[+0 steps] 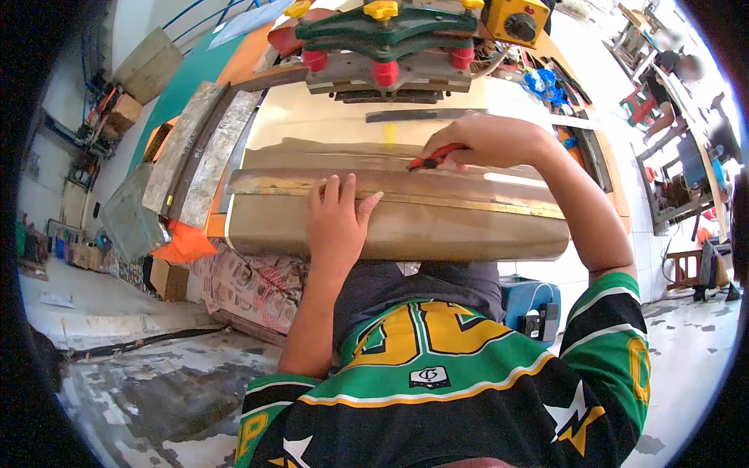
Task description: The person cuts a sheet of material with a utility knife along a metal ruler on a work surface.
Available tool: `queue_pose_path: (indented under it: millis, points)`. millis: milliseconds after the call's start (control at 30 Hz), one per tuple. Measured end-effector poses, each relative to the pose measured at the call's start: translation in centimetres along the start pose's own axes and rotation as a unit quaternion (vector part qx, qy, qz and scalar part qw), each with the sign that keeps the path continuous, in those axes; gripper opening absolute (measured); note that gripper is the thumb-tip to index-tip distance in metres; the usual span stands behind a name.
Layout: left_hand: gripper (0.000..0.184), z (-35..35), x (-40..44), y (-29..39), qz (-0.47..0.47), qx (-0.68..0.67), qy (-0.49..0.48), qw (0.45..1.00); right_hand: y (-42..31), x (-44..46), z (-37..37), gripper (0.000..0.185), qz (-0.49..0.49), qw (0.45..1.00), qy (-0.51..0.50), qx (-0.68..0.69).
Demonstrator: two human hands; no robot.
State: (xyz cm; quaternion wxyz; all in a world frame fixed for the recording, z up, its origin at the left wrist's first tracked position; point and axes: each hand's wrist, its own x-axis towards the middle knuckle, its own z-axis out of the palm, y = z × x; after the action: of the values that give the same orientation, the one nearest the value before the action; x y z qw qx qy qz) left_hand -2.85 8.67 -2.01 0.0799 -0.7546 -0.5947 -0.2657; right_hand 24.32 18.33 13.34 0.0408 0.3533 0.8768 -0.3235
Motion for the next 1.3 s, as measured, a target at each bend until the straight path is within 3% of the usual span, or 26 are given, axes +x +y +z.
queue_pose_path:
  millis: [67,167,267,500,567,600,667,800,1067,1300]
  points:
    - [0.055,-0.1,0.0,0.0,-0.007,0.002,-0.011,1.0,0.7,-1.5,0.0,0.037,0.028,0.998,0.004,-0.057]
    - [0.055,-0.2,0.0,0.1,-0.012,-0.003,-0.02,1.0,2.0,-3.4,0.2,0.038,-0.002,0.999,0.032,-0.035]
    - [0.056,-0.4,0.1,0.2,-0.01,0.02,-0.031,0.999,2.2,-4.9,0.1,0.039,0.054,0.998,0.027,-0.015]
    - [0.052,-0.8,0.2,0.5,-0.01,-0.012,-0.024,1.0,3.8,-7.4,-0.5,0.039,0.06,0.996,0.021,-0.06]
    - [0.052,-0.7,0.1,0.5,-0.016,0.006,-0.033,0.999,5.4,-7.8,-0.1,0.038,-0.065,0.994,0.081,-0.036]
    - [0.052,-0.5,0.0,0.5,-0.007,-0.004,-0.03,1.0,5.5,-7.9,0.0,0.042,-0.075,0.988,0.124,-0.048]
    - [0.051,-0.1,-0.3,0.3,-0.016,0.005,-0.016,1.0,4.7,-7.9,0.6,0.048,0.008,0.982,0.18,-0.049]
    - [0.052,-0.4,-0.5,0.5,-0.045,-0.004,-0.041,0.998,7.2,-4.7,4.2,0.047,-0.056,0.963,0.264,0.004]
    - [0.051,0.0,-0.6,-0.1,-0.047,-0.025,-0.036,0.998,6.0,-1.4,6.9,0.035,-0.09,0.97,0.217,0.062]
    - [0.05,-0.2,-0.6,0.1,-0.035,0.004,-0.028,0.999,7.0,1.3,7.5,0.035,-0.135,0.966,0.196,0.103]
